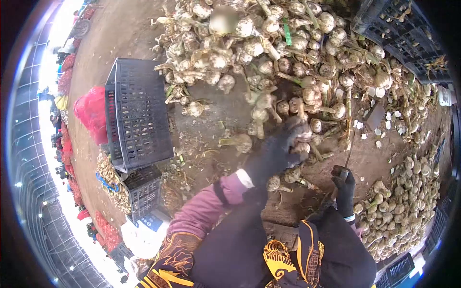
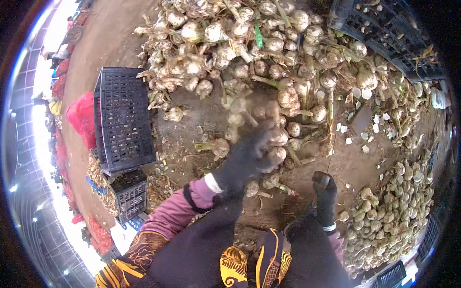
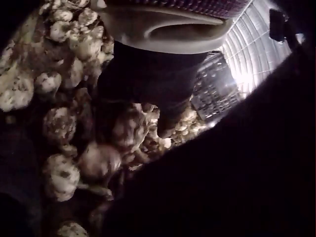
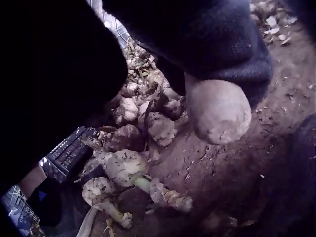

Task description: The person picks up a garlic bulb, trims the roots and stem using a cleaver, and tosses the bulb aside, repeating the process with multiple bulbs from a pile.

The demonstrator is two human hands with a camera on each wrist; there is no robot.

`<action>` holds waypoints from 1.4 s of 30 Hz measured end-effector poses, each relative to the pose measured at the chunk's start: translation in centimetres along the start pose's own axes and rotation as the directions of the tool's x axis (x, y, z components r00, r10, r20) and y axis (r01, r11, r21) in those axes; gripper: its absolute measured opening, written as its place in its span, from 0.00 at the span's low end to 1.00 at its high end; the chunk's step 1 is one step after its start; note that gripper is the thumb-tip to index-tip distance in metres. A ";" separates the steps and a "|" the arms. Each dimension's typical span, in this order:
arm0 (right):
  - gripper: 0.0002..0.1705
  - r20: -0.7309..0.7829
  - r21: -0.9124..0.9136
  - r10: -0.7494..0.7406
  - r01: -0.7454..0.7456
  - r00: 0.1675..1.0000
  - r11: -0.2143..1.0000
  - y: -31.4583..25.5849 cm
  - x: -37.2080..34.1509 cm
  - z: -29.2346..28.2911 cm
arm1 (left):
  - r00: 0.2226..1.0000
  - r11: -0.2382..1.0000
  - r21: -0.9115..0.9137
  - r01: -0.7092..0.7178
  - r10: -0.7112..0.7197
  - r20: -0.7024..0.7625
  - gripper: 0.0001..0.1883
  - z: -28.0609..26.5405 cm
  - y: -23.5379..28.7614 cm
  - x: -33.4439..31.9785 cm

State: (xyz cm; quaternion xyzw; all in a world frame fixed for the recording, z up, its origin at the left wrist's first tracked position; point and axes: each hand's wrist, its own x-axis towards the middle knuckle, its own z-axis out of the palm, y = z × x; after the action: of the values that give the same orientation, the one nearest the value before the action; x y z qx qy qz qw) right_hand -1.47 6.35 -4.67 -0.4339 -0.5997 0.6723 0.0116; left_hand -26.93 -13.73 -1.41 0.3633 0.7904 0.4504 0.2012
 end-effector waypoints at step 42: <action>0.18 -0.037 0.031 0.030 -0.028 0.999 0.999 1.7 -0.2 -1.6 | 0.890 0.781 0.463 0.418 -0.455 -0.036 0.38 -5.7 -9.4 1.4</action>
State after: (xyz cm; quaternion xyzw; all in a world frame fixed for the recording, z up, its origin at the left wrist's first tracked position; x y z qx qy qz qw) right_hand 0.42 7.07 -5.80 -0.4548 -0.5828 0.6731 0.0197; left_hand -35.20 -19.03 -6.57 0.2246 0.9280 0.1774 0.2387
